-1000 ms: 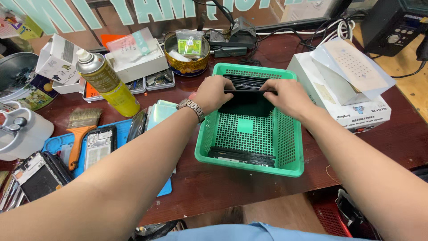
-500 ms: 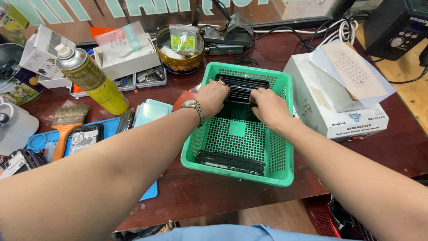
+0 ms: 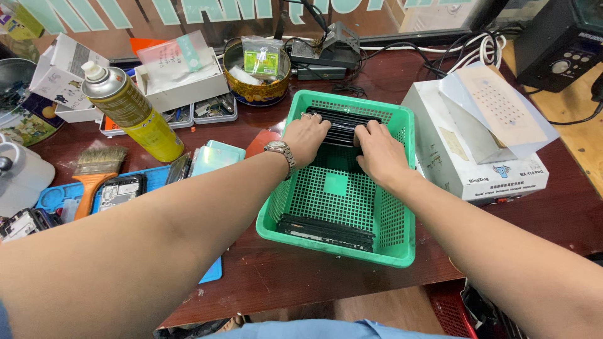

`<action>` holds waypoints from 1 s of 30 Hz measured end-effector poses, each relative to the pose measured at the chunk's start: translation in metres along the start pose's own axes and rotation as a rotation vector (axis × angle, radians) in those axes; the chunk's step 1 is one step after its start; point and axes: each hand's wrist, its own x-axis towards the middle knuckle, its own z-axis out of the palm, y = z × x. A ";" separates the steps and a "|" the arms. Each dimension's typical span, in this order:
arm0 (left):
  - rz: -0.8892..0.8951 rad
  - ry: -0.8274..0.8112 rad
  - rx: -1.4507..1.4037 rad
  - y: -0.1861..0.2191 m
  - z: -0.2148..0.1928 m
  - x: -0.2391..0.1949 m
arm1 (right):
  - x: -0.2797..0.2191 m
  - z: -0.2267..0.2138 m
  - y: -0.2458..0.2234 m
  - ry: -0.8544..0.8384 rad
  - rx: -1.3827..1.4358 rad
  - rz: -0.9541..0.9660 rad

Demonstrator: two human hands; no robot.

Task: The person repeatedly picks up black rectangular electronic components from a green basket, places them on a blue mat, and then returns them to the basket. The person handles the components one at a time in a repetitive cycle throughout the clip.

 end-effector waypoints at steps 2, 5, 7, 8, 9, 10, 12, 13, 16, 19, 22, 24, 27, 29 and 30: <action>0.020 0.001 0.054 -0.001 0.004 0.002 | 0.002 0.000 0.000 -0.015 -0.011 -0.008; 0.026 0.030 0.034 -0.003 0.007 0.003 | 0.005 0.002 0.002 -0.025 -0.035 -0.011; 0.028 0.023 0.062 -0.004 0.007 0.002 | 0.007 0.004 0.002 -0.018 -0.040 -0.002; 0.032 0.018 0.075 -0.003 0.006 0.001 | 0.006 0.007 0.001 -0.010 -0.035 0.013; 0.024 0.039 0.082 0.000 0.004 -0.001 | 0.005 0.008 0.000 -0.003 -0.030 0.027; 0.017 0.061 0.090 0.003 0.003 -0.003 | 0.004 0.009 -0.001 0.002 -0.047 0.033; 0.011 0.114 0.085 0.008 -0.004 -0.008 | 0.004 0.010 -0.004 0.012 -0.079 0.044; 0.013 0.146 0.072 0.010 -0.009 -0.010 | 0.004 0.008 -0.005 0.013 -0.080 0.055; -0.005 0.242 -0.046 0.013 -0.025 -0.021 | 0.005 0.001 -0.013 0.044 -0.042 0.078; -0.087 0.348 -0.208 0.017 -0.037 -0.039 | 0.019 -0.008 -0.027 0.109 0.085 0.102; -0.210 0.422 -0.360 0.017 -0.045 -0.060 | 0.037 -0.007 -0.052 0.099 0.252 0.144; -0.288 0.482 -0.434 0.010 -0.050 -0.077 | 0.046 -0.002 -0.070 0.066 0.363 0.170; -0.396 0.578 -0.517 -0.006 -0.055 -0.104 | 0.054 0.013 -0.099 0.092 0.490 0.165; -0.481 0.599 -0.579 -0.020 -0.060 -0.124 | 0.056 0.022 -0.118 0.074 0.508 0.168; -0.499 0.611 -0.570 -0.027 -0.061 -0.137 | 0.057 0.028 -0.130 0.064 0.516 0.170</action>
